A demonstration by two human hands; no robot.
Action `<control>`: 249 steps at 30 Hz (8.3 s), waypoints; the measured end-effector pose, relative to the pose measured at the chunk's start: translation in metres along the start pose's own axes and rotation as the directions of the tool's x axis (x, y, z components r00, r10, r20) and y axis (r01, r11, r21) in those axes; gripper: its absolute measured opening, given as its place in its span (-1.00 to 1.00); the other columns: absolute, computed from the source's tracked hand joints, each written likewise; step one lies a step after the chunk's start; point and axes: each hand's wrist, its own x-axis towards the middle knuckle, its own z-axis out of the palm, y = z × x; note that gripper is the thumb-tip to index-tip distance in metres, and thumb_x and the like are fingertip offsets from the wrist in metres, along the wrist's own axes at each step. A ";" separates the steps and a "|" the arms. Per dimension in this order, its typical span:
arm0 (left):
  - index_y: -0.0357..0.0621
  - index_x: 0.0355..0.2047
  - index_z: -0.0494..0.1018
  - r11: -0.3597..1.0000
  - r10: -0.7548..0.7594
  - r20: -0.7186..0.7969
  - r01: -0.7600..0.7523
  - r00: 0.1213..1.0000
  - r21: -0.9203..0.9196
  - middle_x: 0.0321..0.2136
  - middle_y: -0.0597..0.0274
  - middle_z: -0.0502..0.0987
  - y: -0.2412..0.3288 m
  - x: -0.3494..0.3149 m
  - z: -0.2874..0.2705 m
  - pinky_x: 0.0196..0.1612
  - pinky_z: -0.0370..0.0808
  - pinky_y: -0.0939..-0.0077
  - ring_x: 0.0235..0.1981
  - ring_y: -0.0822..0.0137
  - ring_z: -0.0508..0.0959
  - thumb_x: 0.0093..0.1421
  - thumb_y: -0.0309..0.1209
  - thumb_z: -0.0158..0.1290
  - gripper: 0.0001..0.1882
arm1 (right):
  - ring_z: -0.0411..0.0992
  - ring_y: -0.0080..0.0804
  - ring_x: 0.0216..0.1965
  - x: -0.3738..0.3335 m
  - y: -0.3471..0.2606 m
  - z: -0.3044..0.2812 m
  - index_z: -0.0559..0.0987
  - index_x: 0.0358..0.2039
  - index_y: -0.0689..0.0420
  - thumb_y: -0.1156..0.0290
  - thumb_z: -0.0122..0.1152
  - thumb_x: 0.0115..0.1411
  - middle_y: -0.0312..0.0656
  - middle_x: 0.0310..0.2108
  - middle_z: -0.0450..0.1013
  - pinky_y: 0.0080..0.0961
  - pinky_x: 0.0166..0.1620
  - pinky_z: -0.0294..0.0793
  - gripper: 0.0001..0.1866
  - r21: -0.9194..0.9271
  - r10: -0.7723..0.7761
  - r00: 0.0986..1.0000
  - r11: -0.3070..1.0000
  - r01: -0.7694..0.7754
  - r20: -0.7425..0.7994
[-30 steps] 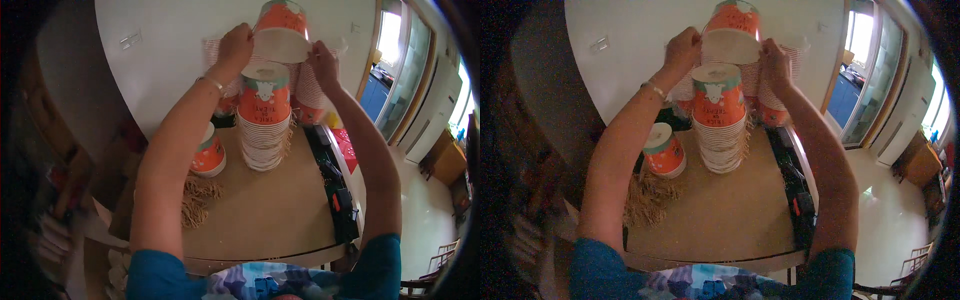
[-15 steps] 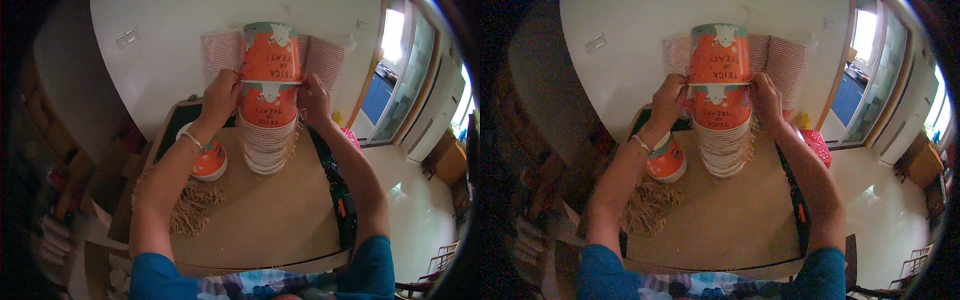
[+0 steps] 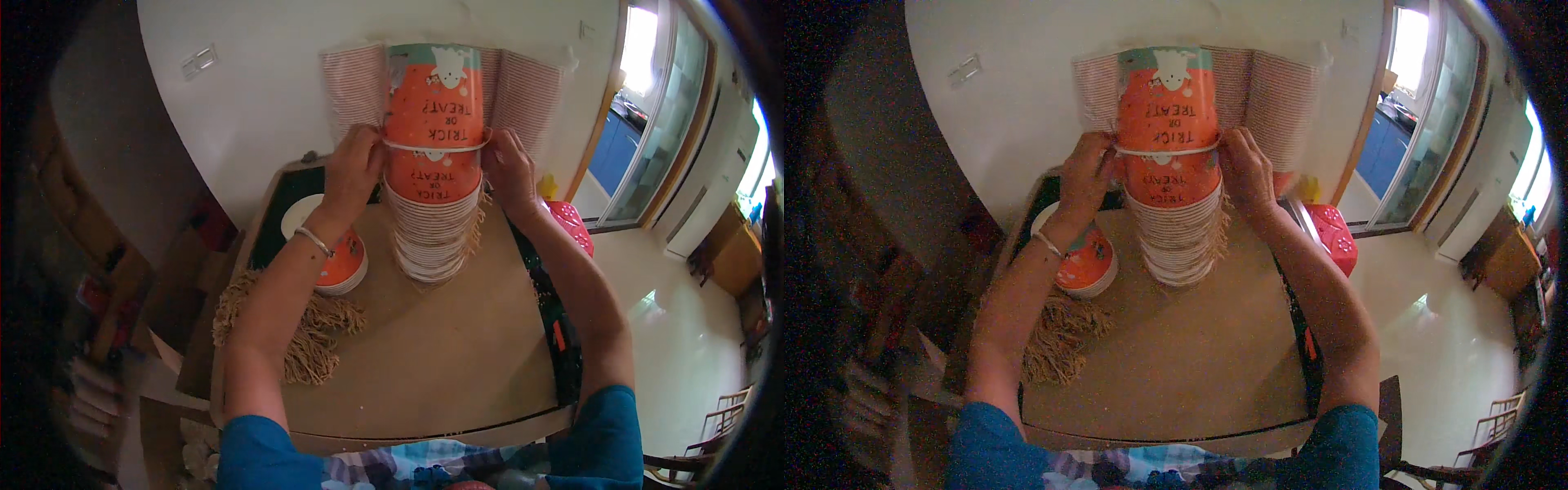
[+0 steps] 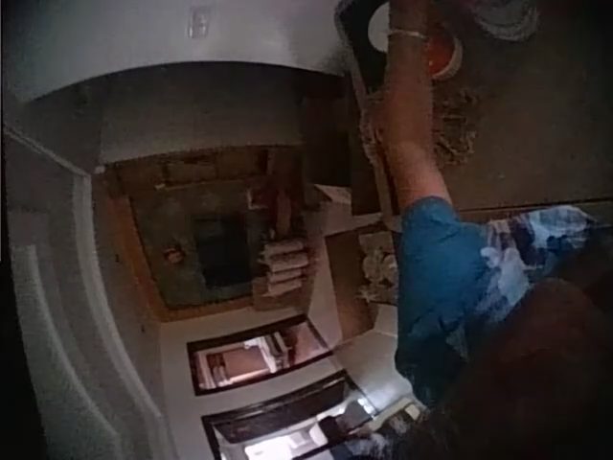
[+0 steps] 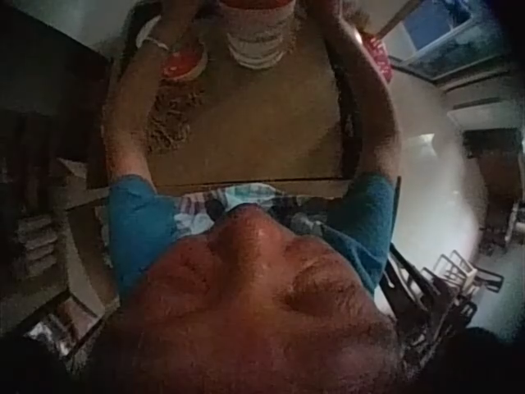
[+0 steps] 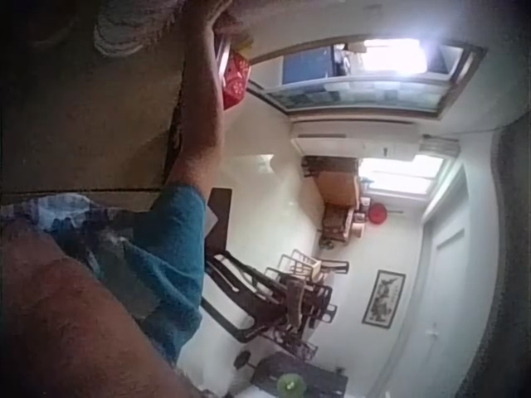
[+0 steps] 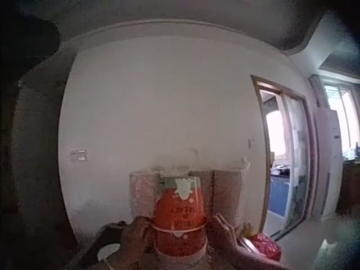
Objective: Manually attaching handle strings to printed paper buckets.
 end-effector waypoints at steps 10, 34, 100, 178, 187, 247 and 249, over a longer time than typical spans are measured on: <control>-0.20 -0.30 0.36 0.998 -0.011 0.018 0.010 1.000 0.063 -0.30 0.04 0.46 -0.002 -0.017 0.005 -0.26 0.47 0.18 -0.28 -0.06 0.50 0.10 -0.59 0.06 -0.85 | 0.44 0.04 -0.22 -0.009 -0.002 -0.003 0.42 -0.27 0.17 0.58 0.09 0.17 -0.05 -0.26 0.39 -0.21 -0.23 0.46 -0.89 0.011 -0.022 0.999 1.000 0.022 0.027; -0.19 -0.26 0.42 0.961 0.158 0.080 -0.172 0.984 0.217 -0.15 0.06 0.50 -0.017 -0.050 0.012 -0.27 0.54 0.30 -0.29 0.01 0.56 -0.03 -0.63 0.09 -0.73 | 0.47 -0.05 -0.15 -0.046 0.010 -0.001 0.50 -0.15 0.21 0.64 0.12 0.11 -0.04 -0.18 0.43 -0.32 -0.13 0.50 -0.74 0.069 0.010 0.998 0.998 -0.015 0.067; -0.14 0.23 0.23 0.862 -0.357 0.318 0.441 0.878 -0.251 0.18 -0.02 0.32 -0.023 -0.066 0.025 0.24 0.21 0.32 0.21 0.04 0.31 0.34 -0.37 -0.17 -0.55 | 0.40 -0.23 -0.32 -0.086 0.000 0.031 0.48 -0.33 0.23 0.46 0.23 0.09 -0.08 -0.33 0.37 -0.38 -0.18 0.43 -0.83 0.174 0.585 0.811 0.799 -0.575 -0.003; -0.29 0.23 0.14 0.771 -0.621 0.296 0.634 0.726 0.062 0.18 -0.20 0.19 -0.069 -0.137 -0.117 0.25 0.23 0.23 0.23 -0.03 0.23 -0.06 -0.04 0.33 -0.02 | 0.40 -0.45 -0.13 -0.185 -0.108 0.114 0.40 0.02 0.19 0.50 0.09 0.23 -0.20 -0.18 0.43 -0.47 -0.08 0.43 -0.67 0.482 0.412 0.602 0.365 -0.797 0.684; -0.19 0.35 -0.11 0.783 -0.596 0.368 0.619 0.714 0.065 0.27 -0.12 0.06 -0.082 -0.150 -0.104 0.33 0.10 0.15 0.31 -0.01 0.09 -0.20 -0.12 0.44 0.24 | 0.18 -0.02 0.23 -0.144 -0.135 0.182 0.16 0.28 0.22 0.58 0.02 0.14 0.09 0.21 0.20 -0.19 0.28 0.10 -0.35 0.335 0.066 0.856 0.903 -0.270 0.513; -0.25 0.26 0.08 0.843 -0.531 0.144 0.538 0.835 -0.015 0.10 -0.16 0.28 -0.104 -0.104 -0.110 0.17 0.34 0.25 0.16 0.06 0.32 -0.21 0.02 0.42 0.14 | 0.29 -0.02 -0.05 -0.230 -0.146 0.174 0.35 0.14 0.19 0.52 0.03 0.00 0.01 -0.10 0.30 -0.13 0.04 0.30 -0.40 -0.093 -0.030 0.781 0.989 0.113 0.624; -0.20 0.26 0.10 0.772 -0.614 0.121 0.626 0.780 -0.111 0.13 -0.08 0.25 -0.089 -0.069 -0.132 0.16 0.37 0.25 0.15 0.08 0.34 -0.14 -0.04 0.40 0.05 | 0.29 -0.03 -0.04 -0.232 -0.143 0.171 0.35 0.14 0.17 0.52 0.03 -0.01 -0.01 -0.09 0.30 -0.13 0.03 0.30 -0.40 -0.126 -0.011 0.770 0.985 0.118 0.638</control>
